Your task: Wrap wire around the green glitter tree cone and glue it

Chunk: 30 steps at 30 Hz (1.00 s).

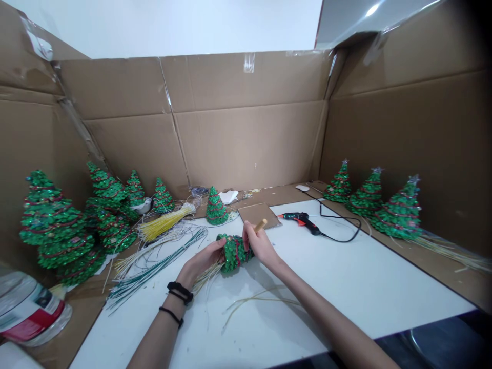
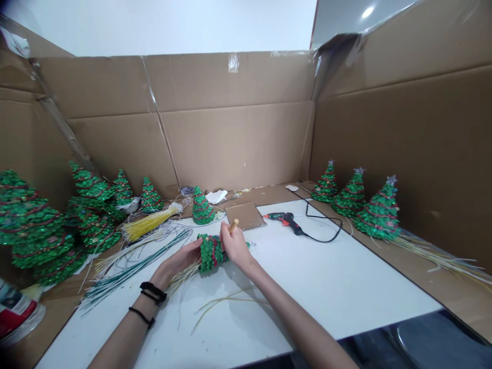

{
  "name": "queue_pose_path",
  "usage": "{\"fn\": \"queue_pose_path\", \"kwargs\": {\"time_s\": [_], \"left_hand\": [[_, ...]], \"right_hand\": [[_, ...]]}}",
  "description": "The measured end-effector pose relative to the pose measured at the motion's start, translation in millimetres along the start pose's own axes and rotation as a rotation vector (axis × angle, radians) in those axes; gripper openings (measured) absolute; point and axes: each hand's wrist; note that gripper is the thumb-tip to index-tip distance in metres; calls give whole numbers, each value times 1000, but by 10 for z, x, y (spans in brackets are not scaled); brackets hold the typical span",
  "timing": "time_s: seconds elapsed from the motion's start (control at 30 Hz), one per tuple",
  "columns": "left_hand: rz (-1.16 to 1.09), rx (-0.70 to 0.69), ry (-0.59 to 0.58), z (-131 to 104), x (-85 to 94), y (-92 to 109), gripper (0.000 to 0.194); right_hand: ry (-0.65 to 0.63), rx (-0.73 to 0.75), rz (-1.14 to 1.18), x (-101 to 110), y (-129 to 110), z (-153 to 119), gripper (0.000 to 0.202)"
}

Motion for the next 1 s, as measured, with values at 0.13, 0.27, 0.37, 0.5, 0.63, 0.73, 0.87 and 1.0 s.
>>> {"fn": "queue_pose_path", "kwargs": {"time_s": [0.13, 0.27, 0.37, 0.5, 0.63, 0.73, 0.87, 1.0], "left_hand": [[-46, -1, 40, 0, -33, -5, 40], [-50, -9, 79, 1, -45, 1, 39], [-62, -14, 81, -13, -71, 24, 37], [-81, -7, 89, -38, -119, 64, 31], [-88, 2, 74, -48, -132, 80, 31], [-99, 4, 70, -56, -139, 79, 33], [-90, -4, 58, -71, -159, 85, 35], [-95, -6, 27, -74, -147, 82, 36]], "right_hand": [[13, -5, 1, -13, -4, -7, 49], [28, -30, 18, -29, -22, -27, 50], [28, -49, 17, -34, -35, -41, 51], [28, -47, 5, -36, -34, -49, 52], [40, -39, 4, -48, -12, -56, 52], [48, -25, 11, -58, 2, -62, 51], [55, -31, 4, -62, 0, -72, 50], [55, -33, 0, -58, -21, -87, 49]]}}
Point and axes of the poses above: each hand's wrist, its own z-axis towards the middle knuckle, its own x-axis out of the back of the hand, y = z × x
